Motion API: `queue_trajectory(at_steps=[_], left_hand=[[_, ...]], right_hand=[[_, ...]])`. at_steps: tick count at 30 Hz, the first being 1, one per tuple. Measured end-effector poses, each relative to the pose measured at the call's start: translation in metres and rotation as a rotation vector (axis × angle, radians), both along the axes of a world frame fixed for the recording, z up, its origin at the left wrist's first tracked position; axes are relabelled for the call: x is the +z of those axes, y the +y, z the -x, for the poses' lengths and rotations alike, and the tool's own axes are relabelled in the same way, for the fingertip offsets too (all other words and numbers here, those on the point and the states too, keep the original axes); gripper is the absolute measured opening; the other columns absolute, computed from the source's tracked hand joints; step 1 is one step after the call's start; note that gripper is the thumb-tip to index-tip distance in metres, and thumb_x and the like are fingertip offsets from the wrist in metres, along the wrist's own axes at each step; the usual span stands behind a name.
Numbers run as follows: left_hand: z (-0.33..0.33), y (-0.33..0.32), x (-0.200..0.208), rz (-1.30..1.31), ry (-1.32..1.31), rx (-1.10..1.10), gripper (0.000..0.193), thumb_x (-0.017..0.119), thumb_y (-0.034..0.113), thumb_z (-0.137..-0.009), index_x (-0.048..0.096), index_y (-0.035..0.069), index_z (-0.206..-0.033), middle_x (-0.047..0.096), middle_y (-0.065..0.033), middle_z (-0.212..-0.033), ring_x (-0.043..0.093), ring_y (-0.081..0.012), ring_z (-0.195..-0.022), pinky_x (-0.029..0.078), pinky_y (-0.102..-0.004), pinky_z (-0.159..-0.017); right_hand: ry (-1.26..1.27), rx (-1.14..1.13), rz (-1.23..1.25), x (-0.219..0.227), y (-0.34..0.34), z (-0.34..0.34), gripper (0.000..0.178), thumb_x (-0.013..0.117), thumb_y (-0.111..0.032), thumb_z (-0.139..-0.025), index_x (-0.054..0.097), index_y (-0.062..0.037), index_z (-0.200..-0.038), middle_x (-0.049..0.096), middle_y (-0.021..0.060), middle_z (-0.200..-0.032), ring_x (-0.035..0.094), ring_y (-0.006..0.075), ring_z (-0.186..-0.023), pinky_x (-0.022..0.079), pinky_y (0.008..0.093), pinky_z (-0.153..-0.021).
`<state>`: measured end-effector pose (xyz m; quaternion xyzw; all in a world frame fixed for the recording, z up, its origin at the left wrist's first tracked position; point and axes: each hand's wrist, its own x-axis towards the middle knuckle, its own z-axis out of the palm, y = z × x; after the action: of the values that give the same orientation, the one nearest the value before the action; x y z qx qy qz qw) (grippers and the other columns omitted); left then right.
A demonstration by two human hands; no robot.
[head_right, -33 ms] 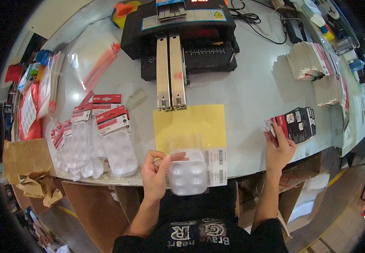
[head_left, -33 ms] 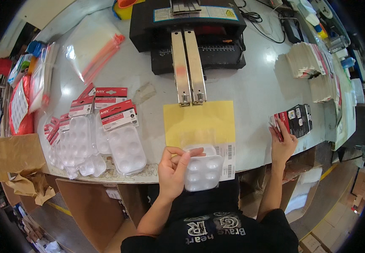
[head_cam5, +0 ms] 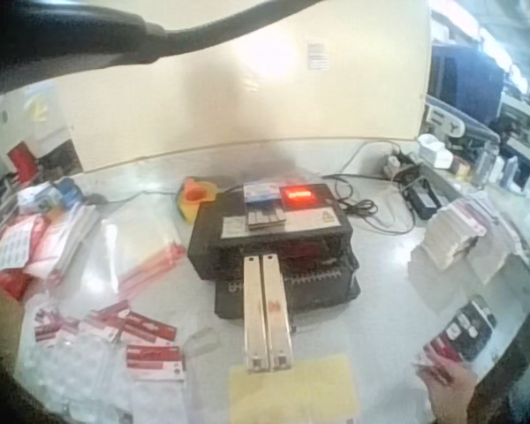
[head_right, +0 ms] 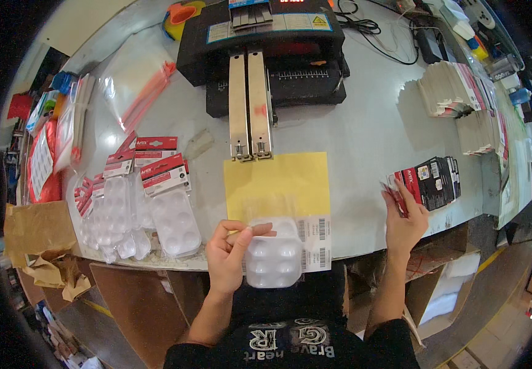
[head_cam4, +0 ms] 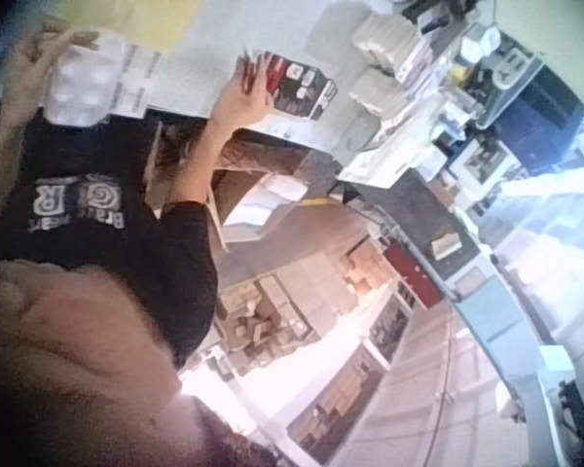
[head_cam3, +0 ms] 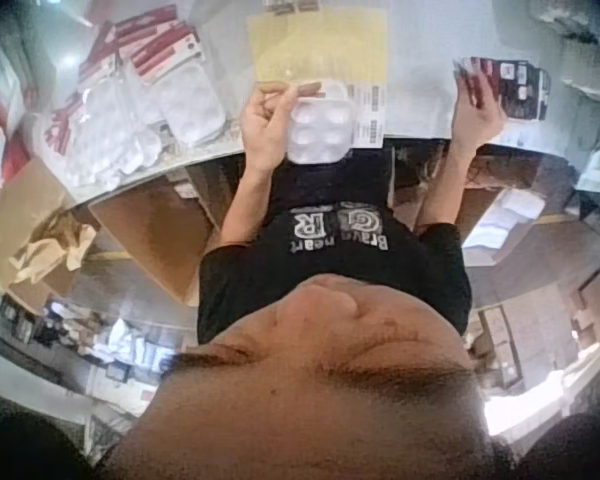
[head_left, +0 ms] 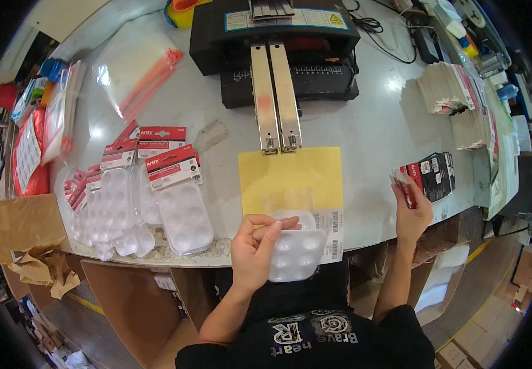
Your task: The person repeatedly picks up plastic mixing palettes and red Artix header cards, inserts the cards into the plastic packaging, and places the finished units on the table. The person also gathers the completed packages into a stack and places them into a cardboard box.
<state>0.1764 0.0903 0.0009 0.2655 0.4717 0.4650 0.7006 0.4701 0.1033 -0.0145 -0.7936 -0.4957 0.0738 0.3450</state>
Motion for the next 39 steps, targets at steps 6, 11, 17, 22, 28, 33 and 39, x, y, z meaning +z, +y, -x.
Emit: queue_trajectory(at_steps=[6, 11, 17, 22, 28, 33, 39], left_hand=[[-0.008, 0.002, 0.024, -0.176, 0.275, -0.168, 0.016, 0.053, 0.006, -0.095, 0.061, -0.007, -0.101, 0.07, -0.0147, -0.097, 0.065, -0.0154, -0.09, 0.05, -0.0258, -0.082], [-0.003, 0.002, 0.024, -0.23, 0.361, -0.099, 0.016, 0.055, 0.008, -0.094, 0.063, -0.005, -0.098, 0.071, -0.0085, -0.089, 0.06, -0.0073, -0.076, 0.048, -0.0211, -0.069], [0.0, 0.004, 0.02, -0.194, 0.386, -0.116, 0.015, 0.056, 0.01, -0.094, 0.063, -0.004, -0.096, 0.07, -0.0063, -0.084, 0.056, -0.0055, -0.07, 0.045, -0.0197, -0.065], [0.003, 0.004, 0.02, -0.173, 0.384, -0.106, 0.018, 0.058, 0.012, -0.094, 0.064, -0.005, -0.093, 0.067, -0.0029, -0.084, 0.056, -0.0058, -0.075, 0.044, -0.0192, -0.069], [0.012, 0.011, 0.006, -0.166, 0.397, 0.221, 0.019, 0.058, 0.011, -0.093, 0.067, -0.006, -0.095, 0.066, -0.0028, -0.082, 0.054, -0.006, -0.073, 0.043, -0.0194, -0.067], [0.012, 0.014, -0.004, -0.213, 0.427, 0.24, 0.024, 0.057, 0.014, -0.095, 0.066, -0.007, -0.101, 0.067, -0.0041, -0.085, 0.054, -0.0061, -0.076, 0.043, -0.0199, -0.07], [0.015, 0.01, -0.006, -0.192, 0.402, 0.206, 0.022, 0.052, 0.014, -0.097, 0.061, -0.005, -0.092, 0.063, -0.0022, -0.082, 0.049, -0.0054, -0.075, 0.041, -0.0201, -0.069]], right_hand=[[0.577, 0.663, 0.231, 0.079, 0.026, 0.084, 0.03, 0.08, -0.013, -0.073, 0.066, 0.0012, -0.095, 0.069, 0.0082, -0.079, 0.061, 0.0095, -0.068, 0.05, 0.024, -0.063], [0.43, 0.751, 0.395, 0.085, 0.045, 0.107, 0.029, 0.081, -0.013, -0.072, 0.065, 0.0027, -0.09, 0.067, 0.0068, -0.072, 0.056, 0.0047, -0.065, 0.048, 0.0212, -0.06], [0.401, 0.845, 0.366, 0.085, 0.047, 0.106, 0.029, 0.083, -0.016, -0.07, 0.065, 0.0011, -0.086, 0.064, 0.0107, -0.067, 0.055, 0.0081, -0.056, 0.046, 0.0229, -0.055], [0.375, 0.879, 0.293, 0.078, 0.052, 0.105, 0.03, 0.08, -0.023, -0.072, 0.065, -0.0019, -0.087, 0.064, 0.0148, -0.069, 0.062, 0.0251, -0.059, 0.048, 0.0277, -0.055], [0.641, 0.691, 0.428, 0.063, 0.04, 0.091, 0.023, 0.075, -0.017, -0.079, 0.069, 0.0016, -0.089, 0.068, 0.0089, -0.073, 0.062, 0.0108, -0.063, 0.047, 0.0244, -0.055], [0.911, 0.681, 0.529, 0.045, 0.029, 0.087, 0.016, 0.067, -0.011, -0.086, 0.069, 0.0044, -0.089, 0.068, 0.008, -0.075, 0.062, 0.0105, -0.063, 0.048, 0.0228, -0.055], [1.102, 0.666, 0.546, 0.033, 0.021, 0.088, 0.014, 0.066, -0.01, -0.086, 0.068, 0.0032, -0.087, 0.064, 0.004, -0.071, 0.058, 0.0085, -0.06, 0.047, 0.0221, -0.054]])
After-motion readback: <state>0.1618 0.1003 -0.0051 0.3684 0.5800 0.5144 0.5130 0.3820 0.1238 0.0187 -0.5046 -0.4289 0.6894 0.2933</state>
